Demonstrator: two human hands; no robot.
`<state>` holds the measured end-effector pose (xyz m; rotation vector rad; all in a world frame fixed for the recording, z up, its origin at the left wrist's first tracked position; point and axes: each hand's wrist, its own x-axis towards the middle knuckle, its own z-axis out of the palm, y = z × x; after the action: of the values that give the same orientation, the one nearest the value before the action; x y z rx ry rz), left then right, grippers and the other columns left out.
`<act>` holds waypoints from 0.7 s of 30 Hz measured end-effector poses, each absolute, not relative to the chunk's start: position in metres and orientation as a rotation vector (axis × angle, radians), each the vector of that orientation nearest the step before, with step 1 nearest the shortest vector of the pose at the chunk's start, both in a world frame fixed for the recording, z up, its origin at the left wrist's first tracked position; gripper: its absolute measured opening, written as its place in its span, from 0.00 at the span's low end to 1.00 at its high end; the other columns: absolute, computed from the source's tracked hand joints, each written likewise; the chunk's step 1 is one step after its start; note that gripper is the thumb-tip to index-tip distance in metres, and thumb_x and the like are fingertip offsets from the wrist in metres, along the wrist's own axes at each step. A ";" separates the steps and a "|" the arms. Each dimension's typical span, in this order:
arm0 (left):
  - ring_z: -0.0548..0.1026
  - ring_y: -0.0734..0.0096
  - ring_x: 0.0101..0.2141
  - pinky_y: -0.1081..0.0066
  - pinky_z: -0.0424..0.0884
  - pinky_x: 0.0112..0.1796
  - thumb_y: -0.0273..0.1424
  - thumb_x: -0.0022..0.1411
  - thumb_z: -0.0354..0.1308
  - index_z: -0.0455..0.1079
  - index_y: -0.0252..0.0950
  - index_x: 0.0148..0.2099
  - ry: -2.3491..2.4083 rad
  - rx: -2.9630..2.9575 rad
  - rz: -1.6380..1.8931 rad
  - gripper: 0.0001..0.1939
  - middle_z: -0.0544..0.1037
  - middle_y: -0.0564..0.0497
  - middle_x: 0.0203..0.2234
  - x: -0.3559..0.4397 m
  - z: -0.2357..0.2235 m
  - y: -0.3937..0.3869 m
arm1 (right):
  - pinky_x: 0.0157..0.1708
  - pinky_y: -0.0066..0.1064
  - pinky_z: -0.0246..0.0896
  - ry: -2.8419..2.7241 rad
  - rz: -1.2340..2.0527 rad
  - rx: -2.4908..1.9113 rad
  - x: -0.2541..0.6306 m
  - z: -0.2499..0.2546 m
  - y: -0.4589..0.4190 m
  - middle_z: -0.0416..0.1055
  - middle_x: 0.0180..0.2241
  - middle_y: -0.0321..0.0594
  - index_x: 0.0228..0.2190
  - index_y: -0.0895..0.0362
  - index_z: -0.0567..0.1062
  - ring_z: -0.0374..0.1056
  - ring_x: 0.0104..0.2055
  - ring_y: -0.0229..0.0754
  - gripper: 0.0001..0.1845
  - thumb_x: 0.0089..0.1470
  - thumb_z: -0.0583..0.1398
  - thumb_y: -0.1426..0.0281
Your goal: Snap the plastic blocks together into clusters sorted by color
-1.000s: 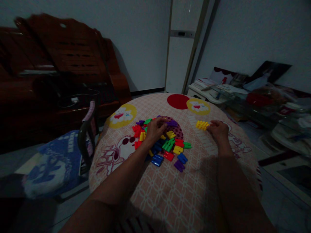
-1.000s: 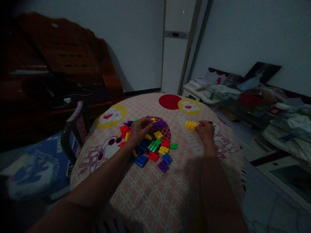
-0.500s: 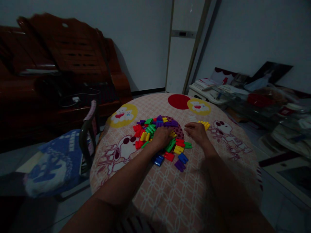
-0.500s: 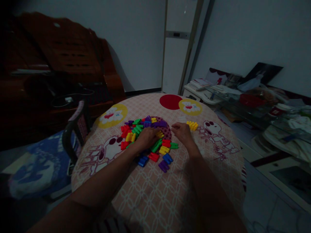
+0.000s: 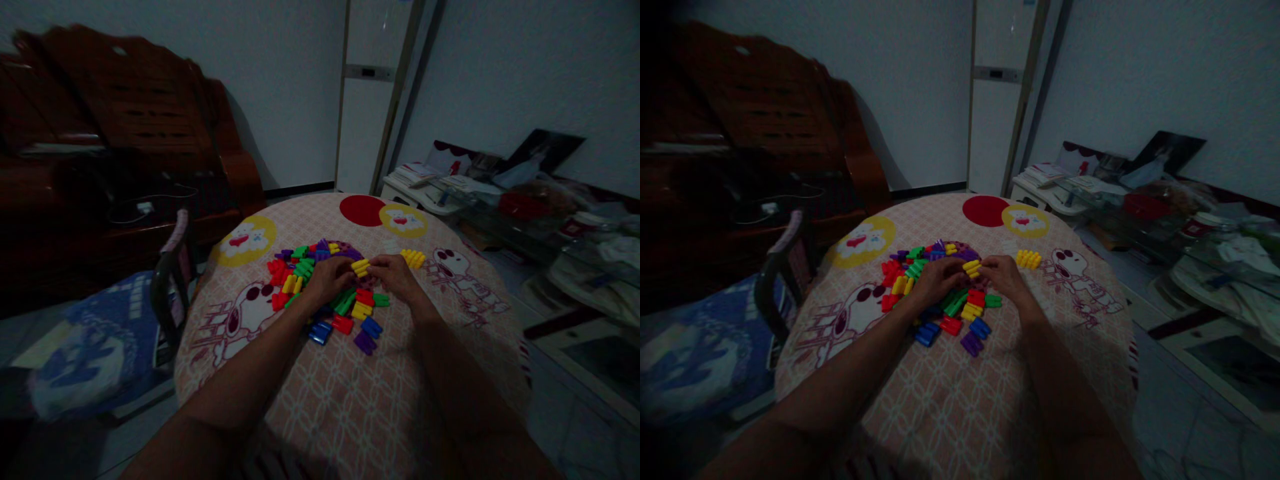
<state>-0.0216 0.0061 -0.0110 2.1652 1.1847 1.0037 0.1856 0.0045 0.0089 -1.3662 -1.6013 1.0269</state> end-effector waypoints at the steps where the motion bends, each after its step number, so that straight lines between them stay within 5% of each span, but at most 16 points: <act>1: 0.80 0.65 0.39 0.68 0.74 0.42 0.26 0.60 0.58 0.75 0.34 0.50 1.184 2.152 1.023 0.15 0.82 0.47 0.41 -0.022 -0.011 0.006 | 0.17 0.25 0.56 -1.593 0.947 -1.409 0.196 0.013 0.006 0.73 0.20 0.36 0.31 0.60 0.80 0.65 0.19 0.37 0.14 0.44 0.63 0.63; 10: 0.80 0.62 0.40 0.65 0.75 0.45 0.26 0.60 0.59 0.77 0.34 0.47 1.239 2.188 1.014 0.13 0.83 0.46 0.41 -0.023 -0.013 0.008 | 0.30 0.31 0.62 -1.731 0.160 -1.745 0.291 0.022 0.010 0.78 0.28 0.44 0.29 0.60 0.81 0.72 0.29 0.43 0.10 0.44 0.62 0.70; 21: 0.80 0.63 0.39 0.66 0.75 0.44 0.24 0.57 0.60 0.77 0.34 0.47 1.242 2.165 1.025 0.14 0.83 0.46 0.40 -0.025 -0.014 0.010 | 0.38 0.33 0.61 -2.003 -0.239 -2.065 0.287 0.011 0.010 0.80 0.40 0.49 0.39 0.58 0.82 0.74 0.42 0.49 0.14 0.53 0.58 0.73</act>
<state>-0.0251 0.0101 -0.0138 2.1652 1.2417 1.0254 0.2870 0.0102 0.0110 -2.0646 -2.0033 -0.2390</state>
